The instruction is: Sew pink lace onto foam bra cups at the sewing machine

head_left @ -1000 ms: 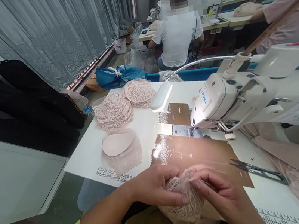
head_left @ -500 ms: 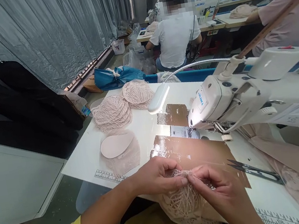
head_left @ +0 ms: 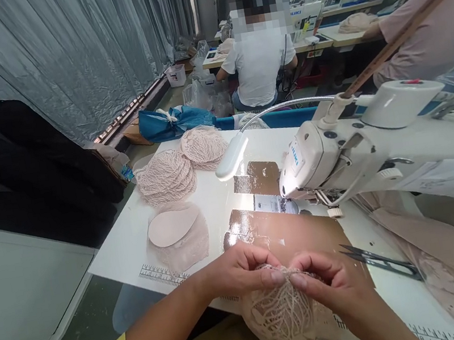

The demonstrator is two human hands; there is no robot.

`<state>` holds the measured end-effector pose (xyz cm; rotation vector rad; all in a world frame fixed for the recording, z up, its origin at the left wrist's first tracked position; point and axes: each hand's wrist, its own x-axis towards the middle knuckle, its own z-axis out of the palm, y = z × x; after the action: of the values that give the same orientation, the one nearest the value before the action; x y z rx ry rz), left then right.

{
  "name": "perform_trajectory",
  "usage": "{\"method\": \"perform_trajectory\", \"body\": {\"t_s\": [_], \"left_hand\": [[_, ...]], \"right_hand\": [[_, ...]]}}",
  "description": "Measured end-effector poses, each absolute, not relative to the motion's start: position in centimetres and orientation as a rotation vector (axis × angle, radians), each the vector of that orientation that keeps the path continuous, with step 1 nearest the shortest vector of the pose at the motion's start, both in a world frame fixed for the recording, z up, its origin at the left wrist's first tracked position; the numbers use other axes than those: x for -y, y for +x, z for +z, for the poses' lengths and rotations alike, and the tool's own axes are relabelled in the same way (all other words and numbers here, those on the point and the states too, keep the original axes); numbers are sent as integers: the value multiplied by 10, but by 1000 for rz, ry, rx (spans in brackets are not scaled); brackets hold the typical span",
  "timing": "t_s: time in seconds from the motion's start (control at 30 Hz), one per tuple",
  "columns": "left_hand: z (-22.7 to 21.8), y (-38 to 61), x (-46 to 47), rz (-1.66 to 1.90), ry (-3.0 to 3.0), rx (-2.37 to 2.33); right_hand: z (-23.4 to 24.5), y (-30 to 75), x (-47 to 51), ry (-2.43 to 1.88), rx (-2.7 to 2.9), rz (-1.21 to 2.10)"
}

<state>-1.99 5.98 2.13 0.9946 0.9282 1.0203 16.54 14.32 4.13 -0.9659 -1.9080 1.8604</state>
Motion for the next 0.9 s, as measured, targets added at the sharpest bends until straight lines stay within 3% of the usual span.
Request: {"method": "perform_trajectory", "body": {"t_s": [0.2,0.37,0.57,0.67,0.77,0.9], "left_hand": [[16,0,-60,1156,1069,-1090],[23,-4,-61,1266,744,-1099],[71,-72,-63,1649,781,-1740],[70,-75,-86,1380,1366,-2168],[41,-43,-121,626,2069,-2246],[0,9,-149,377,2172,-2145]], "right_hand": [[31,164,-145,-975,1657,2073],[31,167,-152,-982,1526,2167],[36,194,-173,-1111,1645,1750],[34,200,-182,-1155,1788,1587],[30,196,-194,-1122,1949,1498],[22,181,-212,-1029,2308,1329]]}}
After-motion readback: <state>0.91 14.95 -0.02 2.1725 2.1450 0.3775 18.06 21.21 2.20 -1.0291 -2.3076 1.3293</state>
